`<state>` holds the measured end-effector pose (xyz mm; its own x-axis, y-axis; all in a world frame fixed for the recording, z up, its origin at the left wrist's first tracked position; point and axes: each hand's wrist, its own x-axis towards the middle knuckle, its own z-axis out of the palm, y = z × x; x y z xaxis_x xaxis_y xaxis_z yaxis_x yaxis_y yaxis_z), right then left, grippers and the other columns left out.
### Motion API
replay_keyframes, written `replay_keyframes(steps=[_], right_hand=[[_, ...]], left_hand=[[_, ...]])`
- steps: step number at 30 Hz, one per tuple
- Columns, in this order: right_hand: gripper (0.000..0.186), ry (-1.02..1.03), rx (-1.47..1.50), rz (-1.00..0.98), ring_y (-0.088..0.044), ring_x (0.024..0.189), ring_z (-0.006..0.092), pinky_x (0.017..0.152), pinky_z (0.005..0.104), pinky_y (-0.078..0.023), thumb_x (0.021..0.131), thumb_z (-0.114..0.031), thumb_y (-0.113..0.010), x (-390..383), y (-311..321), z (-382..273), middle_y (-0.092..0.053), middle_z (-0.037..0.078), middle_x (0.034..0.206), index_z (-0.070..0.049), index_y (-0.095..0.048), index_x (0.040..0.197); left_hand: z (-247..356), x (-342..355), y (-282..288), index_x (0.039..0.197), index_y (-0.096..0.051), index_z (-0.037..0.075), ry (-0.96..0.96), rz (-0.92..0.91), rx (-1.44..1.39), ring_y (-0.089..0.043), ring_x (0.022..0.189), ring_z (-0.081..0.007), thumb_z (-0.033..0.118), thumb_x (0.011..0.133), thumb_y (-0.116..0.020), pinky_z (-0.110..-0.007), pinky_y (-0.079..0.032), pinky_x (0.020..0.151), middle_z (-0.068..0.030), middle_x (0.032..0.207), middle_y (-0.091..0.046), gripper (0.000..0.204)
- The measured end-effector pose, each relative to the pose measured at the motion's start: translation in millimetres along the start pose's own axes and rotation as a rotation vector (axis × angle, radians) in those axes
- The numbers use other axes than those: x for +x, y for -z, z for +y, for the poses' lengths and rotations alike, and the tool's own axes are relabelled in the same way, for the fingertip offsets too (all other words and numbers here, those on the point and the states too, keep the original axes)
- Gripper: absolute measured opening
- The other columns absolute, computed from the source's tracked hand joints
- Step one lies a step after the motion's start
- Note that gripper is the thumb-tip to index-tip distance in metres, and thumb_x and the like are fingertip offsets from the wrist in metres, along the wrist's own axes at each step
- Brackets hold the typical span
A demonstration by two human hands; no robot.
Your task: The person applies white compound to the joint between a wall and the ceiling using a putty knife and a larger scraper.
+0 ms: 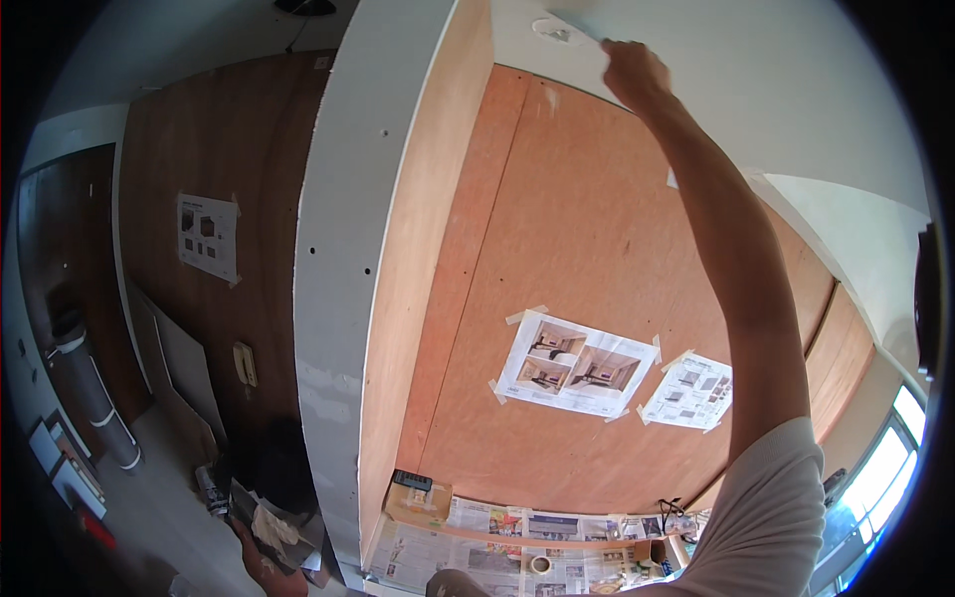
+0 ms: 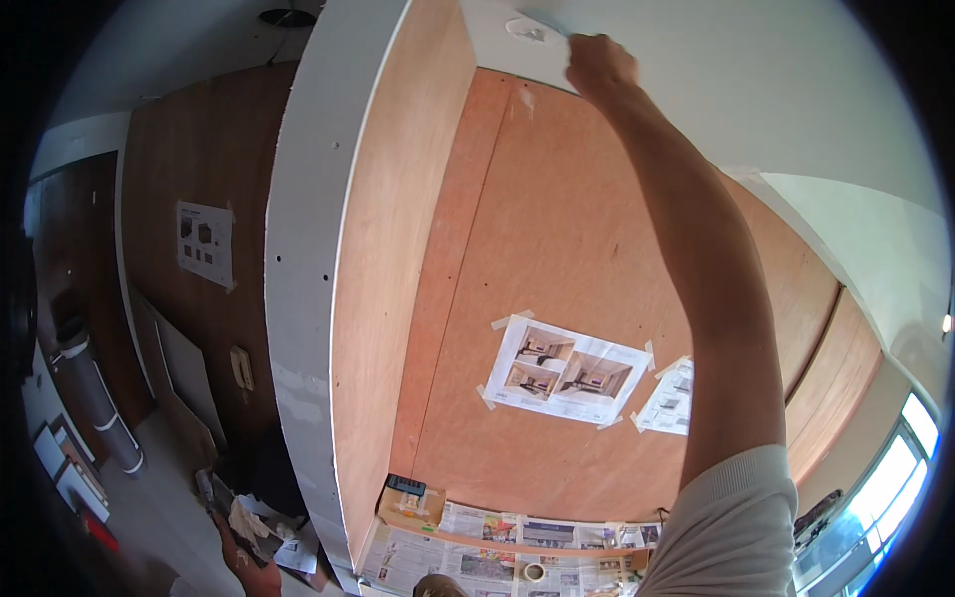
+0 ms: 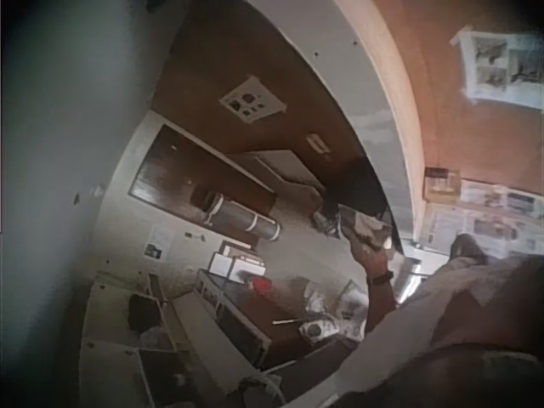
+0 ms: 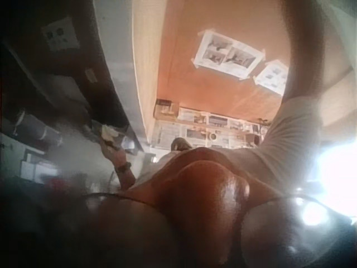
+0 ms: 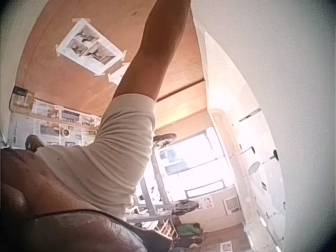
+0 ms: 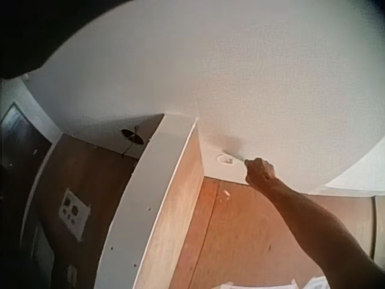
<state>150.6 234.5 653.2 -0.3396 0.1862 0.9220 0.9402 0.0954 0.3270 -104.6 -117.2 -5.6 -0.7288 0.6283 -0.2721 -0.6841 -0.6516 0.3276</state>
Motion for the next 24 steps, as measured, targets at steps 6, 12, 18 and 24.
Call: replay_keyframes(steps=[6, 12, 18, 24], right_hand=[[0.034, -0.002, 0.014, 0.034, -0.07, 0.107, 0.035, 0.089, 0.0499, -0.057, 0.085, -0.011, -0.055, -8.6, 53.8, 2.3, -0.075, 0.012, 0.112, -0.015, -0.074, 0.113], [0.026, -0.021, -0.044, -0.091, -0.072, 0.105, 0.0363, 0.086, 0.0485, -0.059, 0.091, -0.015, -0.059, 23.3, -11.0, -48.1, -0.075, 0.016, 0.111, -0.009, -0.075, 0.111], [0.028, -0.064, -0.064, 0.024, -0.072, 0.102, 0.0401, 0.083, 0.0526, -0.058, 0.086, -0.013, -0.059, 8.3, 37.3, -39.7, -0.075, 0.02, 0.106, -0.007, -0.074, 0.108], [0.029, -0.168, -0.054, -0.065, -0.071, 0.108, 0.0368, 0.088, 0.0465, -0.059, 0.093, -0.017, -0.066, 43.9, 90.1, -69.0, -0.072, 0.022, 0.117, 0.002, -0.071, 0.114]], left_hand=[[4.9, 7.1, 22.0, 0.159, -0.034, 0.005, -0.437, -0.016, 0.521, -0.05, 0.076, -0.0128, 0.019, 0.107, -0.051, -0.03, -0.049, 0.071, 0.0023, 0.1, -0.057, 0.057], [-7.8, 42.4, 42.2, 0.156, -0.037, 0.006, -0.301, -0.258, 0.216, -0.044, 0.141, -0.028, 0.046, 0.108, -0.048, -0.043, -0.032, 0.119, -0.0128, 0.154, -0.045, 0.063], [-2.6, 28.8, 51.7, 0.158, -0.037, 0.005, -0.313, -0.055, 0.536, -0.036, 0.068, -0.0093, 0.025, 0.109, -0.049, -0.023, -0.041, 0.062, 0.0061, 0.089, -0.045, 0.054], [-2.2, 36.9, 73.5, 0.158, -0.033, 0.006, -0.497, -0.289, 0.58, -0.04, 0.145, -0.0276, 0.045, 0.109, -0.047, -0.042, -0.027, 0.123, -0.0124, 0.158, -0.041, 0.065]])
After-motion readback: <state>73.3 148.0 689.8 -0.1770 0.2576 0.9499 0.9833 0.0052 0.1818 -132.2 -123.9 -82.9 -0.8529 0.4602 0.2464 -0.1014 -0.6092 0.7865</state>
